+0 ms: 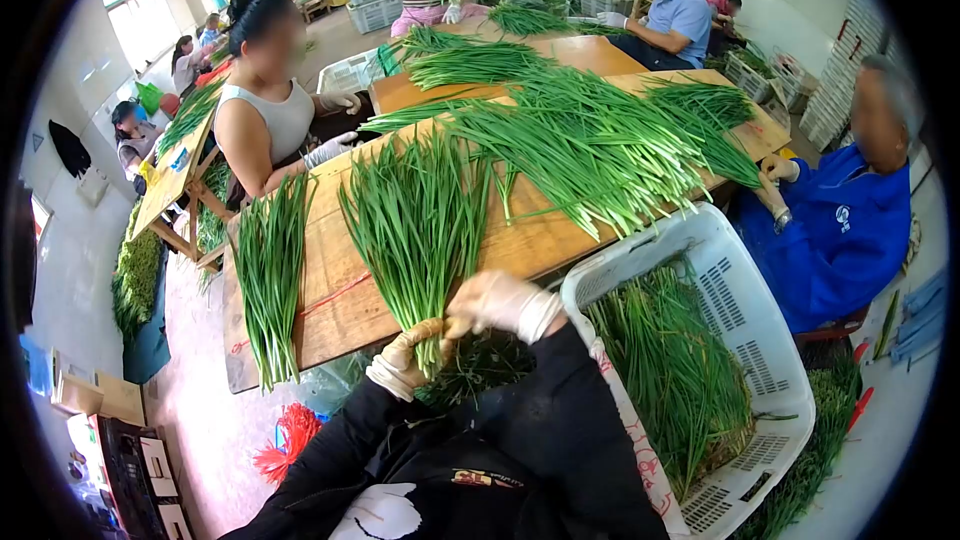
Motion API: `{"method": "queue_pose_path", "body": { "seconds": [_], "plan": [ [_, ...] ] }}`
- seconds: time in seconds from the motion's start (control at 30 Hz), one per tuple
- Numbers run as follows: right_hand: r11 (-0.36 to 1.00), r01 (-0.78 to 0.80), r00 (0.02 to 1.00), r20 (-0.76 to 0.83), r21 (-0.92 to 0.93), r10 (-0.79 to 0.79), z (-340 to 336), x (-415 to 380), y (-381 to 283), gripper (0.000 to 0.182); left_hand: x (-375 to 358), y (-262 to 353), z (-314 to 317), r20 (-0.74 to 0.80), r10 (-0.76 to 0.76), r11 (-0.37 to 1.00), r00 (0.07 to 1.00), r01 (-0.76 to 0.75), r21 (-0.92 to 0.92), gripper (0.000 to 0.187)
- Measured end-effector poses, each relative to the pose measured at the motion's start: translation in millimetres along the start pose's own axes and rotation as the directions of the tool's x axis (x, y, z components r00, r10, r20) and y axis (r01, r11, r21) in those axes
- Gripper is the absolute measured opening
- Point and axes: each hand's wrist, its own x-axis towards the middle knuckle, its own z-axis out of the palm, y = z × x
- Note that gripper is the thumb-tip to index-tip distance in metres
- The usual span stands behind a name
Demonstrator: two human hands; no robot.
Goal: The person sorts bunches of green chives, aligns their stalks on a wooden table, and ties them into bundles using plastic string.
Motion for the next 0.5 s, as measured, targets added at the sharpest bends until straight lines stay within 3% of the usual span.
{"method": "queue_pose_path", "body": {
  "seconds": [0.03, 0.07, 0.1, 0.13, 0.17, 0.23, 0.3, 0.33, 0.43, 0.5],
  "plan": [
    [0.995, -0.095, 0.983, -0.156, 0.020, 0.096, -19, 0, -3, 0.024, -1, 3, 0, 0.077, -0.065, 0.998, 0.995, 0.066, -0.012, 0.030],
    [0.915, -0.069, 0.904, -0.413, -0.397, -0.110, -37, 7, 11, 0.022, -3, 3, 0, 0.047, -0.063, 0.998, 0.997, 0.063, -0.017, 0.031],
    [0.681, -0.292, 0.721, -0.622, -0.672, -0.304, -55, 13, 26, 0.021, -4, 4, -1, 0.049, -0.066, 0.998, 0.997, 0.067, -0.016, 0.031],
    [0.799, -0.373, 0.683, -0.722, -0.471, -0.107, -65, 8, 6, 0.027, -4, 4, -3, 0.053, -0.066, 0.996, 0.996, 0.069, -0.055, 0.033],
    [0.503, -0.524, 0.650, -0.705, -0.687, -0.285, -79, 18, 18, 0.034, -5, 3, -4, 0.057, -0.065, 0.993, 0.996, 0.070, -0.095, 0.034],
    [0.374, -0.484, 0.703, -0.606, -0.791, -0.373, -93, 26, 37, 0.037, -7, 1, -5, 0.115, -0.071, 0.984, 0.991, 0.088, -0.156, 0.036],
    [0.534, 0.032, 0.577, -0.420, -0.845, -0.700, -92, 46, 33, 0.033, -5, -4, -24, 0.206, -0.073, 0.982, 0.976, 0.105, -0.154, 0.037],
    [0.677, 0.044, 0.631, -0.505, -0.735, -0.589, -82, 47, 9, 0.030, -8, -7, -23, 0.173, -0.086, 0.986, 0.981, 0.108, -0.124, 0.043],
    [0.700, 0.125, 0.567, -0.529, -0.703, -0.632, -75, 90, -8, 0.021, -19, -17, -22, 0.052, -0.060, 0.998, 0.997, 0.059, 0.019, 0.040],
    [0.683, 0.148, 0.580, -0.496, -0.716, -0.646, -74, 129, -9, 0.019, -24, -18, -18, 0.090, -0.060, 0.998, 0.994, 0.059, 0.011, 0.039]
  ]
}}
